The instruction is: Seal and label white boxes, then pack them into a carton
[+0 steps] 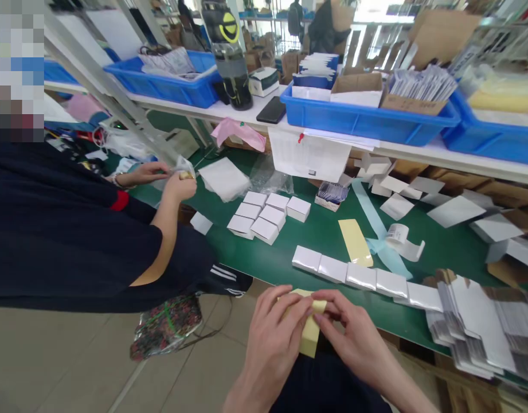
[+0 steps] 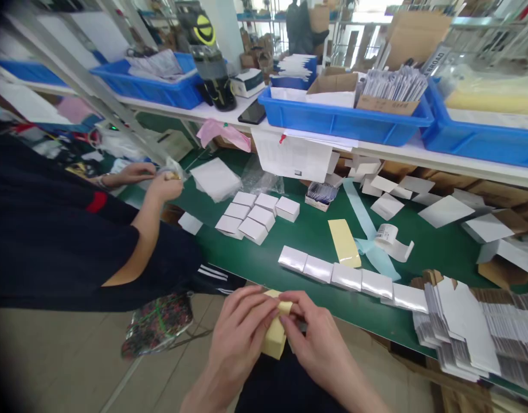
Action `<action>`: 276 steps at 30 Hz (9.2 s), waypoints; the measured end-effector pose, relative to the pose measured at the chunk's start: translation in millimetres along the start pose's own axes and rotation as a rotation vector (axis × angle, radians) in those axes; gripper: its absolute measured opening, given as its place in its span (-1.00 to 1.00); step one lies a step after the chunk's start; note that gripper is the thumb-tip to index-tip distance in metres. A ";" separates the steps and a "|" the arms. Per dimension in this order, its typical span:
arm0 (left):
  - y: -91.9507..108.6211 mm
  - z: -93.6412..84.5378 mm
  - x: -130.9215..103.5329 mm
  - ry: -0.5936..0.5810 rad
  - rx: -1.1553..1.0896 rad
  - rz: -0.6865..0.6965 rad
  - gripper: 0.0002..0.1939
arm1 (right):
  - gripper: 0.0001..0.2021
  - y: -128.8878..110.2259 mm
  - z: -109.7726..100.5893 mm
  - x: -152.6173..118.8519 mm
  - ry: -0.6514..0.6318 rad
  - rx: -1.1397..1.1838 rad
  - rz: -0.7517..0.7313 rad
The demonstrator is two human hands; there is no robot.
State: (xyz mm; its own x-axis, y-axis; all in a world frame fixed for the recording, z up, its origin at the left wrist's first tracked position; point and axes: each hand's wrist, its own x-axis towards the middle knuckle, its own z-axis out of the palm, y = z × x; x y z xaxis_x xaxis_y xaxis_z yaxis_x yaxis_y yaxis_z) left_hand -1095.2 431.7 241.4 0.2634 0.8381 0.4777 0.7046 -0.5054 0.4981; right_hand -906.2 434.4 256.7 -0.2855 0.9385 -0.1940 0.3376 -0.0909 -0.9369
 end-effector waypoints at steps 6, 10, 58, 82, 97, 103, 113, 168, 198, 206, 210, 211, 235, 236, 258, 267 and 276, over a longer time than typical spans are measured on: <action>-25.6 -17.3 -20.9 0.052 0.029 0.016 -0.75 | -0.71 5.9 42.8 9.7 -0.040 0.242 0.124; -46.7 -36.7 -23.9 0.023 -0.005 -0.005 -0.75 | -0.67 -6.8 66.1 22.3 -0.069 0.299 0.175; -167.1 -46.4 0.3 -0.024 -0.203 -0.057 -0.54 | -0.64 -16.1 109.3 114.8 -0.033 0.070 0.159; -173.6 -38.0 5.6 -0.039 -0.268 -0.147 -0.79 | -0.53 -17.8 90.3 140.4 -0.197 0.107 0.196; -401.6 89.6 53.2 -0.071 0.091 0.113 -0.24 | -0.49 189.6 -12.7 283.3 0.694 -0.608 0.325; -443.2 131.4 67.5 -0.164 0.166 0.377 -0.29 | -0.60 147.0 58.4 277.0 0.878 -0.915 0.059; -415.4 141.9 4.4 0.057 -0.057 0.212 -0.18 | -0.74 188.5 185.5 322.4 0.328 -0.666 -0.511; -412.2 128.5 11.4 -0.202 -0.195 0.147 -0.92 | -0.55 269.5 197.5 329.2 0.560 -0.566 -0.882; -428.8 183.0 -22.0 0.373 -0.062 0.348 -0.74 | -0.54 270.3 199.7 332.9 0.594 -0.505 -0.907; -435.3 176.9 -22.6 0.256 -0.016 0.354 -0.49 | -0.56 268.8 201.2 330.8 0.574 -0.491 -0.883; -438.5 174.3 -23.3 0.171 0.046 0.374 -0.38 | -0.58 268.1 199.7 328.4 0.543 -0.488 -0.846; -439.1 174.8 -24.0 0.157 0.070 0.369 -0.36 | -0.58 268.1 198.7 327.7 0.531 -0.489 -0.838; -336.6 202.8 -6.8 -0.094 0.010 0.223 -0.49 | -0.80 225.4 1.2 214.6 0.723 -0.735 -0.124; -331.9 205.8 -7.3 -0.079 -0.002 0.218 -0.48 | -0.73 231.2 -14.4 225.7 0.738 -0.680 -0.024; -232.1 124.8 38.7 -0.130 -0.999 -0.612 -0.42 | -0.48 154.7 67.4 160.1 0.470 0.083 -0.055; -201.5 112.6 -14.3 -0.429 -0.837 -0.605 -0.41 | -0.50 133.2 69.9 127.2 0.480 0.490 0.098; -179.9 97.5 6.1 -0.266 -0.858 -0.601 -0.56 | -0.42 132.9 82.4 93.2 0.488 0.332 0.068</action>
State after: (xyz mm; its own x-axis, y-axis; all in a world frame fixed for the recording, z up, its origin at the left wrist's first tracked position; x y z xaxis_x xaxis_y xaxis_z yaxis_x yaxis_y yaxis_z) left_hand -1156.1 547.7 84.2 0.2361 0.9623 -0.1352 0.0965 0.1152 0.9886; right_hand -961.8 482.4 90.2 0.1993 0.9643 -0.1745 0.0198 -0.1820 -0.9831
